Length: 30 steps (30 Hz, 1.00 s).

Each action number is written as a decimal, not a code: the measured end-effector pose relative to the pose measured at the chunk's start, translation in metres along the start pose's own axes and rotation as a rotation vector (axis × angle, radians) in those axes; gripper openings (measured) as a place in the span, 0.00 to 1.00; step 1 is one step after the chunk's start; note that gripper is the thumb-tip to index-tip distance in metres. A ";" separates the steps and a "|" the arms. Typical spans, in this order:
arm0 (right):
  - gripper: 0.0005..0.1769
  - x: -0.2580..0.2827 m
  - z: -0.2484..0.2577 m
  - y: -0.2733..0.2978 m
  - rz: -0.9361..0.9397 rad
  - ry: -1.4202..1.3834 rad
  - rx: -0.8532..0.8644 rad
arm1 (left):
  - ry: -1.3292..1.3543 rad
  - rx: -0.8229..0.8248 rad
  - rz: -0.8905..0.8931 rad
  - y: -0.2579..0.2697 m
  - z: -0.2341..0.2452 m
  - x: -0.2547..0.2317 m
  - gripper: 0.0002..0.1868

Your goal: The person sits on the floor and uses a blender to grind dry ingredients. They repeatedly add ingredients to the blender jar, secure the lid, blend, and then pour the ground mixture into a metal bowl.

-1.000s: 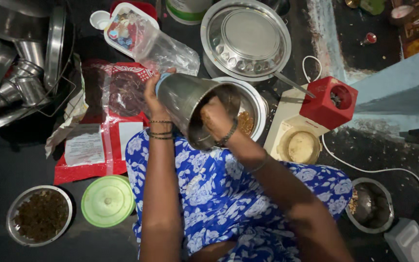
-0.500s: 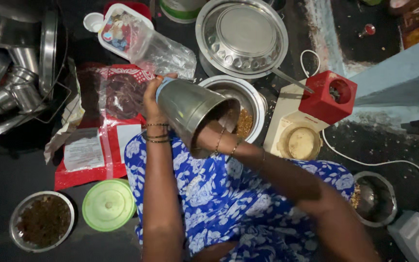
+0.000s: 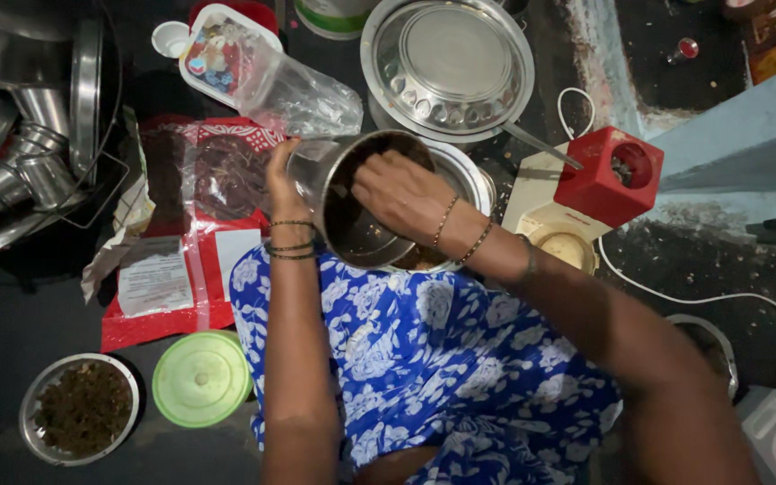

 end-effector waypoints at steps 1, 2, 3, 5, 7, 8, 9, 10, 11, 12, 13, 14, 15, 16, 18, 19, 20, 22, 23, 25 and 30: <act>0.09 0.000 -0.005 0.000 0.017 0.030 0.038 | -0.002 0.014 0.019 0.001 -0.004 0.001 0.10; 0.08 -0.001 -0.011 0.001 0.034 0.060 0.076 | -0.005 0.028 0.037 0.003 -0.007 0.001 0.09; 0.09 -0.002 -0.020 0.002 0.039 0.061 0.134 | -0.008 0.040 0.054 0.006 -0.010 -0.001 0.09; 0.10 -0.006 -0.041 0.005 0.051 0.058 0.248 | -0.003 0.040 0.098 0.010 -0.019 -0.004 0.10; 0.11 -0.014 -0.065 0.011 0.026 0.013 0.439 | -0.006 0.050 0.135 0.017 -0.025 -0.007 0.12; 0.12 -0.017 -0.077 0.016 0.013 -0.010 0.534 | -0.010 0.061 0.151 0.021 -0.028 -0.007 0.13; 0.11 -0.020 -0.084 0.021 0.005 -0.071 0.427 | -0.013 0.073 0.166 0.023 -0.031 -0.007 0.14; 0.10 -0.024 -0.090 0.027 -0.003 -0.132 0.320 | -0.050 0.096 0.160 0.023 -0.034 -0.009 0.16; 0.09 -0.027 -0.097 0.034 -0.009 -0.194 0.215 | -0.084 0.116 0.155 0.024 -0.036 -0.010 0.18; 0.08 -0.029 -0.107 0.043 0.004 -0.172 0.248 | -0.119 0.136 0.149 0.024 -0.037 -0.010 0.20; 0.09 -0.030 -0.118 0.054 0.016 -0.151 0.281 | -0.122 0.128 0.116 0.024 -0.036 -0.010 0.18; 0.10 -0.030 -0.130 0.063 0.028 -0.130 0.313 | -0.126 0.119 0.082 0.023 -0.035 -0.009 0.17; 0.11 -0.027 -0.144 0.072 -0.048 -0.248 0.297 | -0.129 0.111 0.049 0.023 -0.034 -0.009 0.16; 0.13 -0.019 -0.160 0.079 -0.125 -0.365 0.279 | -0.137 0.103 0.029 0.023 -0.032 -0.007 0.16; 0.19 -0.005 -0.193 0.089 -0.282 -0.594 0.234 | -0.154 0.094 -0.012 0.022 -0.031 -0.006 0.16; 0.23 -0.001 -0.207 0.092 -0.360 -0.707 0.208 | -0.179 0.069 -0.019 0.021 -0.031 -0.006 0.16; 0.27 -0.001 -0.217 0.095 -0.438 -0.820 0.181 | -0.204 0.045 -0.026 0.022 -0.032 -0.005 0.17; 0.34 0.006 -0.229 0.095 -0.431 -0.920 0.210 | -0.253 0.017 -0.087 0.026 -0.033 -0.006 0.17; 0.38 0.006 -0.228 0.093 -0.429 -0.971 0.222 | -0.277 0.018 -0.142 0.028 -0.035 -0.008 0.16; 0.30 0.007 -0.218 0.081 -0.756 -1.891 -0.034 | -0.344 -0.004 -0.262 0.031 -0.041 -0.012 0.16; 0.25 -0.011 -0.137 0.055 -0.586 -2.384 -0.391 | -0.444 -0.268 -0.351 0.037 -0.043 -0.026 0.19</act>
Point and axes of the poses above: each hand's wrist, its own y-axis away from the middle knuckle, its own z-axis out of the back of the hand, x = y × z, the point moved 2 cm from there along -y, towards the middle knuckle, and after that the axes turned 1 degree about -z, right-handed, at the moved point
